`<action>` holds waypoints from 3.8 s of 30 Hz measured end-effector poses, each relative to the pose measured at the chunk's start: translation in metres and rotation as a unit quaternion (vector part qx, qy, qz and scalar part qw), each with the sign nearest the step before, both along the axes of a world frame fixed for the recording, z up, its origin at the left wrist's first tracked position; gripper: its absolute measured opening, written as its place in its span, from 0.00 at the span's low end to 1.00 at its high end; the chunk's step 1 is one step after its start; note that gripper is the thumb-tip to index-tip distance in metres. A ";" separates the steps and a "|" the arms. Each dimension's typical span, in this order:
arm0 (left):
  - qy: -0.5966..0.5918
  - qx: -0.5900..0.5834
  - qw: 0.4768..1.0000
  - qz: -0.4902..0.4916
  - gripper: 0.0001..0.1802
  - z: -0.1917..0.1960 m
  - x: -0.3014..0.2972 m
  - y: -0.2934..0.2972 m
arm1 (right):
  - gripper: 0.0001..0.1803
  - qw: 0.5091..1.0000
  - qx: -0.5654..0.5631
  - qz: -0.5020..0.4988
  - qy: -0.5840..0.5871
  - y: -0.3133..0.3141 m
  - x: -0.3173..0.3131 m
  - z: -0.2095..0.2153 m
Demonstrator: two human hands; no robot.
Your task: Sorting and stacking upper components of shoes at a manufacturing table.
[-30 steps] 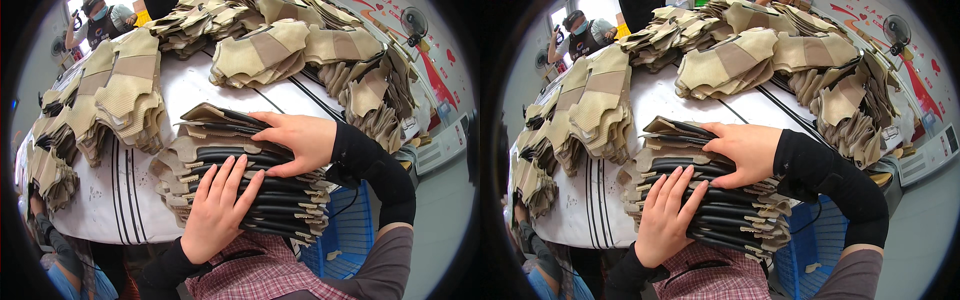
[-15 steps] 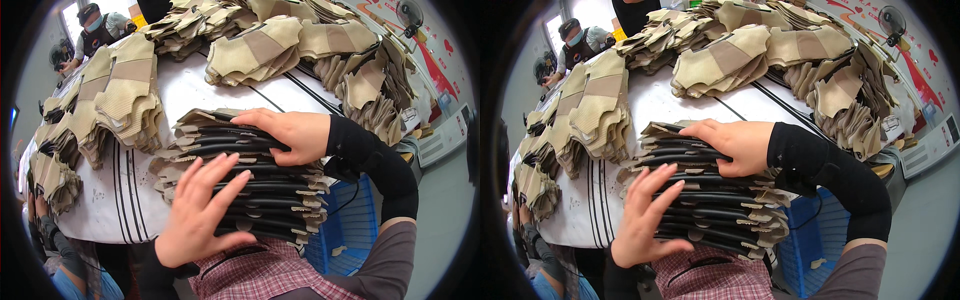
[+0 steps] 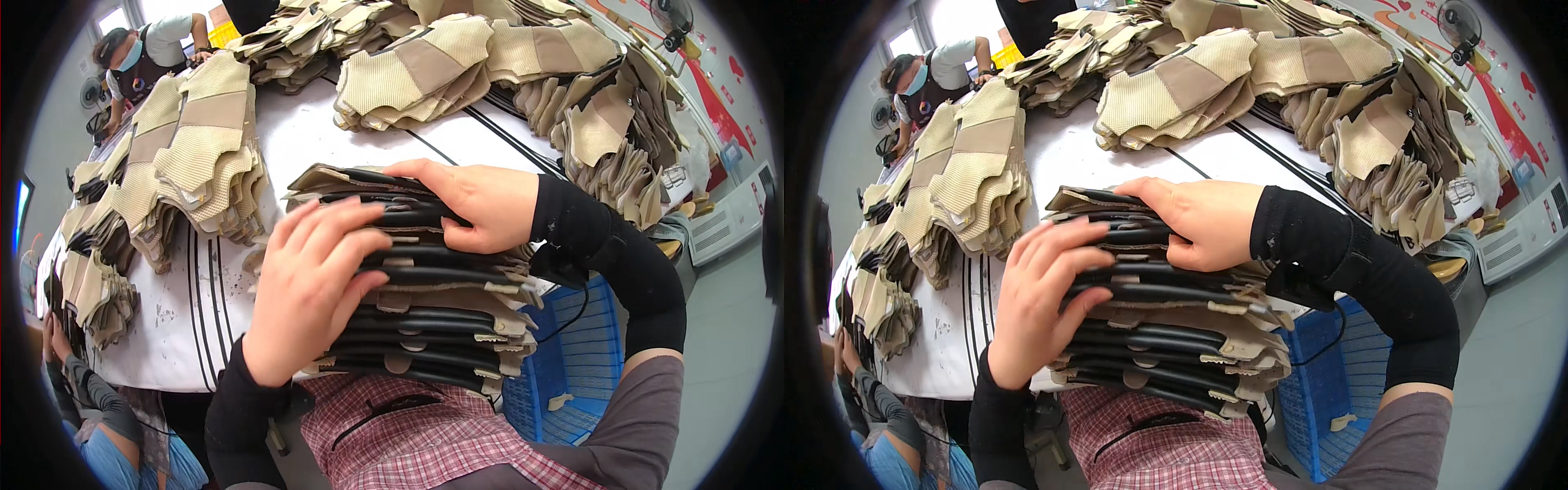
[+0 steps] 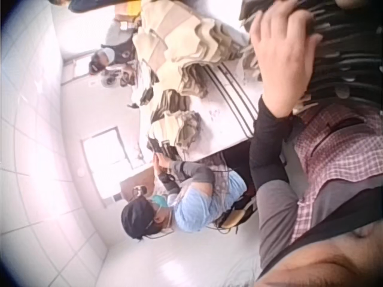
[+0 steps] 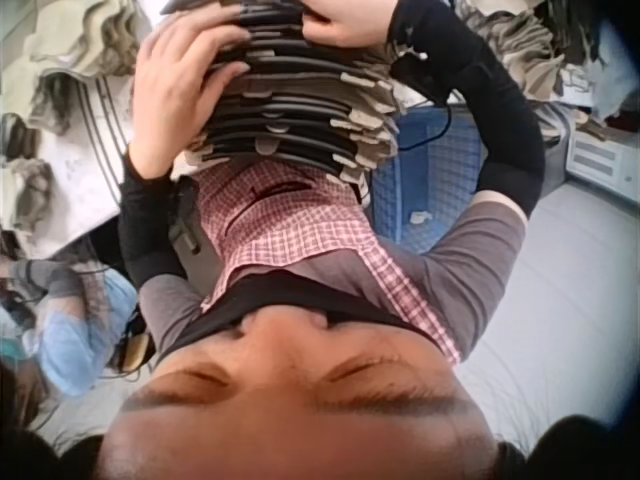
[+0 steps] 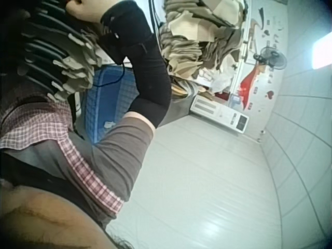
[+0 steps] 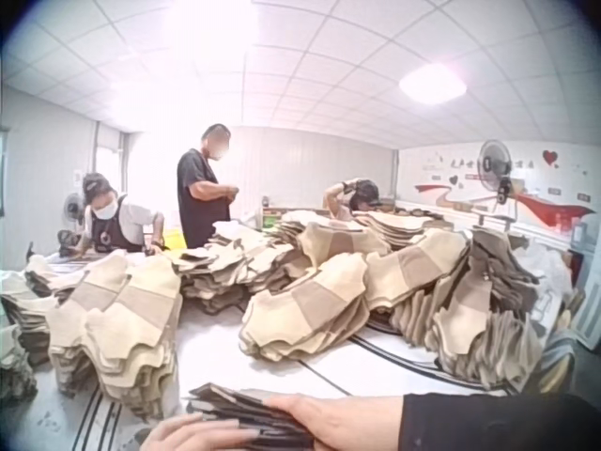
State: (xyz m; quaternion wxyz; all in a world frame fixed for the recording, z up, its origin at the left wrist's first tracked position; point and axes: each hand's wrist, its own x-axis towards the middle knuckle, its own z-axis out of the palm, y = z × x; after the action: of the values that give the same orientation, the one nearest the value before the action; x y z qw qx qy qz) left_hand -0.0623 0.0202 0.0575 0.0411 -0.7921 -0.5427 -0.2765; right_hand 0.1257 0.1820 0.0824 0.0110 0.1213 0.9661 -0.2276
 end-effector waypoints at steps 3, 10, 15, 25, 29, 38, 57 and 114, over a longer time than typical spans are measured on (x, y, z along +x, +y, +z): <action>0.009 0.017 1.000 0.016 0.24 -0.003 -0.004 0.016 | 0.38 0.999 0.006 0.016 0.045 0.007 0.003 -0.010; 0.023 -0.048 0.999 0.006 0.25 -0.009 -0.014 0.032 | 0.49 0.998 -0.055 -0.011 -0.008 0.000 0.000 0.005; 0.048 0.064 0.997 -0.018 0.23 0.000 -0.001 0.016 | 0.50 1.000 -0.008 0.016 0.011 0.005 0.001 0.001; 0.038 -0.236 0.966 -0.100 0.55 -0.016 0.002 -0.034 | 0.49 0.999 -0.012 0.026 0.034 0.015 0.004 -0.010; 0.039 -0.232 0.969 -0.076 0.55 -0.024 0.000 -0.037 | 0.48 1.000 -0.030 -0.003 0.007 0.013 0.001 -0.006; -0.003 -0.176 0.982 -0.071 0.53 -0.020 -0.003 -0.030 | 0.47 1.000 -0.017 -0.001 -0.013 0.013 0.002 -0.011; 0.153 -0.088 0.965 -0.194 0.35 -0.068 0.023 -0.092 | 0.54 0.998 0.001 0.022 -0.066 -0.007 -0.012 0.003; -0.083 -0.464 0.880 -0.061 0.41 -0.004 -0.053 0.107 | 0.25 0.805 -0.262 -0.318 0.427 -0.116 0.021 -0.162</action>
State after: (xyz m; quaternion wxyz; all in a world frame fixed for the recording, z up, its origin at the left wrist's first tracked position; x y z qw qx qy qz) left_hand -0.1158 0.1267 0.0531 -0.3936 -0.7256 -0.5612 -0.0597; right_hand 0.1462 0.0664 -0.0799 -0.4446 0.3050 0.6839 -0.4916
